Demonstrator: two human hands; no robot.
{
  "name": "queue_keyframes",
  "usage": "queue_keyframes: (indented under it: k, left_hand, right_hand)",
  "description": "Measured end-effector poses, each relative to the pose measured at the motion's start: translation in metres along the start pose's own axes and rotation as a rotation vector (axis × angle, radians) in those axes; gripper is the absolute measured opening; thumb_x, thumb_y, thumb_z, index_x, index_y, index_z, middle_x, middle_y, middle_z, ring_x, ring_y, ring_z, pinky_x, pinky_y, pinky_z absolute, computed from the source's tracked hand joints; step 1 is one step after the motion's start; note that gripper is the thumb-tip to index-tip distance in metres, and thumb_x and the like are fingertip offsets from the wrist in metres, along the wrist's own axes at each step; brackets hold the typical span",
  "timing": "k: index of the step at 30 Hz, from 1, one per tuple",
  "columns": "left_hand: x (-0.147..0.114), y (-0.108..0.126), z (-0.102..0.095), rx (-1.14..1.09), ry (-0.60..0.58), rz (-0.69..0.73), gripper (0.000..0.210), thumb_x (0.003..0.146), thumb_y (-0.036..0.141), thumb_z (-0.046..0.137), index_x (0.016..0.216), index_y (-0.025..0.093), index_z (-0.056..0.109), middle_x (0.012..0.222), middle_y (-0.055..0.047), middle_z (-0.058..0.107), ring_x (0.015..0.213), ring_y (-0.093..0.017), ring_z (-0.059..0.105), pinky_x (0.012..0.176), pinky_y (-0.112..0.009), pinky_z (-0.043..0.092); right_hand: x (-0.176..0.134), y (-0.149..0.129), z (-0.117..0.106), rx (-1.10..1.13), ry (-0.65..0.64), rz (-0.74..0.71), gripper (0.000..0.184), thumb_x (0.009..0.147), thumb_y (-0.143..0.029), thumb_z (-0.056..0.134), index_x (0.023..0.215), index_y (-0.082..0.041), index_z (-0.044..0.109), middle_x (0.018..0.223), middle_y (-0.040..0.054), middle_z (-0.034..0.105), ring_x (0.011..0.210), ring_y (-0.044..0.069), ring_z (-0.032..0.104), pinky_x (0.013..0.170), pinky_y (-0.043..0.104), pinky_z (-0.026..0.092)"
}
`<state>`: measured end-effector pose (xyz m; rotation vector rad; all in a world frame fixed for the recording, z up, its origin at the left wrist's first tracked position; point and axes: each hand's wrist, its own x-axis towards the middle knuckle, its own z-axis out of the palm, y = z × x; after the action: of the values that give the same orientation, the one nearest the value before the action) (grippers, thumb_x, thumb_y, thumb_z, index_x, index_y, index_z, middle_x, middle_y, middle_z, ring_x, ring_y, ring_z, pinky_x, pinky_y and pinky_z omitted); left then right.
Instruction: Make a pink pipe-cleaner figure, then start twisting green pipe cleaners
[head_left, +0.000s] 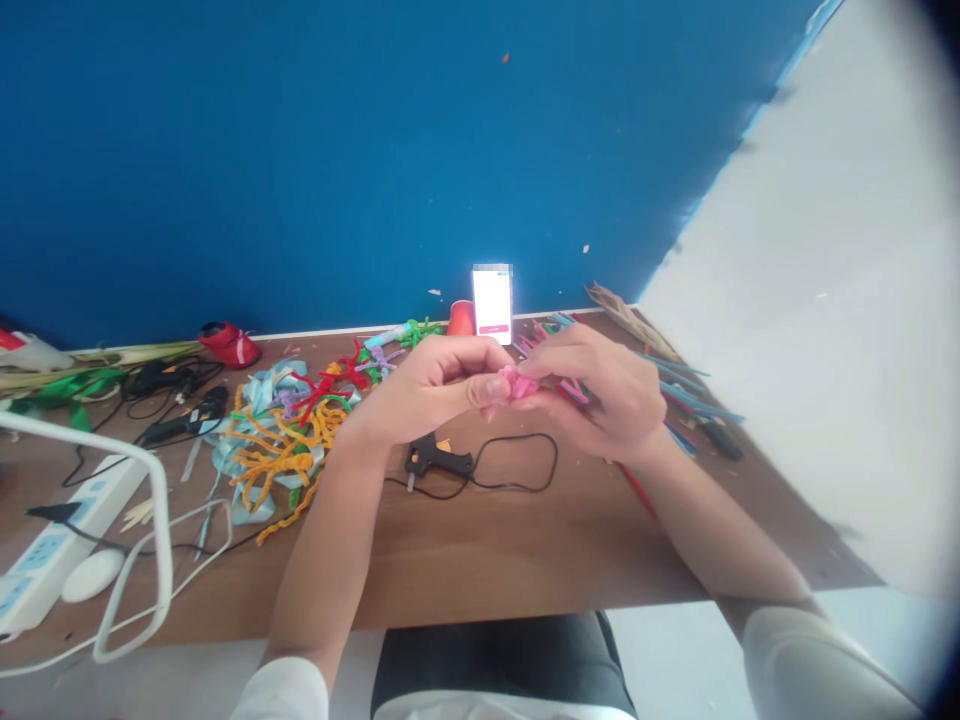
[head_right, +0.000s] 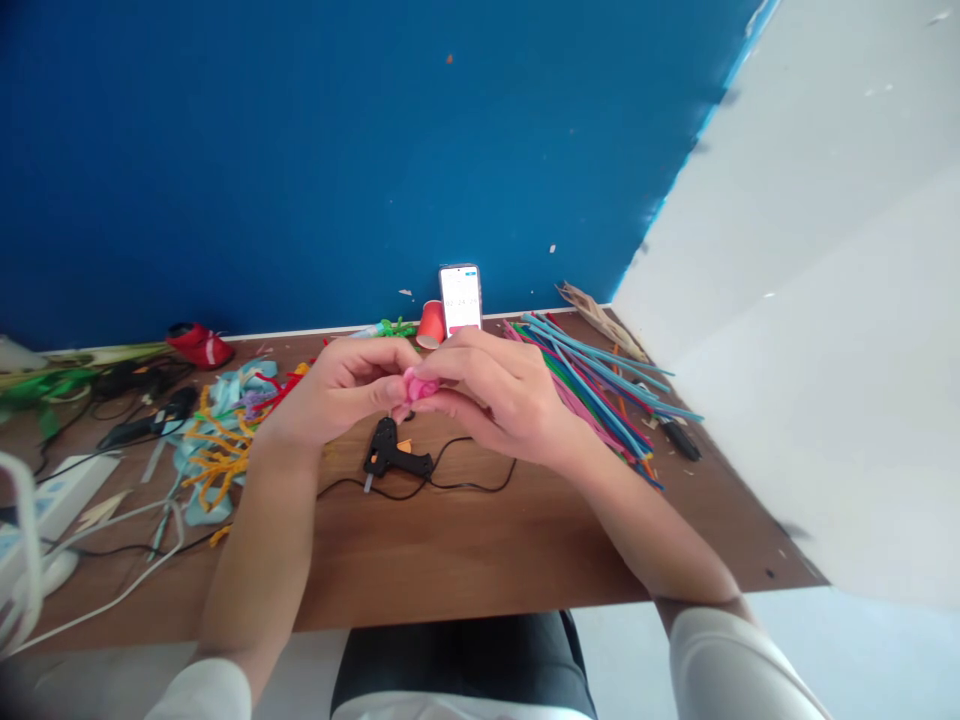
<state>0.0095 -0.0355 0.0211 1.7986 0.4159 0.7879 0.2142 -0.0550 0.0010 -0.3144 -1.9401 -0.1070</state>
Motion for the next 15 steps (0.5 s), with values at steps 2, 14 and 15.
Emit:
queue_keyframes:
  k: [2,14,15]
  left_hand:
    - [-0.001,0.001,0.001,0.033,-0.004,-0.009,0.023,0.092,0.037,0.067,0.086,0.015,0.067,0.069,-0.001,0.065,0.064,-0.009,0.057,0.061,-0.018,0.046]
    - [-0.002,0.007,0.015,0.190,0.001,0.022,0.029,0.100,0.037,0.053,0.086,0.014,0.063,0.073,-0.001,0.064,0.063,-0.008,0.053,0.059,-0.019,0.040]
    - [-0.001,0.007,0.016,0.176,0.000,0.027,0.030,0.101,0.037,0.052,0.084,0.014,0.061,0.071,0.000,0.061,0.064,-0.008,0.053,0.060,-0.019,0.041]
  right_hand:
    - [-0.002,0.002,-0.001,-0.041,-0.001,-0.017,0.014,0.090,-0.019,0.072,0.102,-0.016,0.066,0.086,0.0026,0.074,0.076,0.012,0.066,0.067,0.024,0.053]
    - [-0.006,0.009,-0.002,-0.200,0.095,-0.055,0.018,0.094,-0.029,0.067,0.107,-0.016,0.067,0.086,0.0042,0.071,0.069,0.013,0.064,0.064,0.026,0.052]
    - [-0.006,0.009,-0.002,-0.193,0.098,-0.055,0.017,0.095,-0.027,0.067,0.107,-0.016,0.067,0.086,0.0045,0.071,0.070,0.014,0.064,0.064,0.026,0.052]
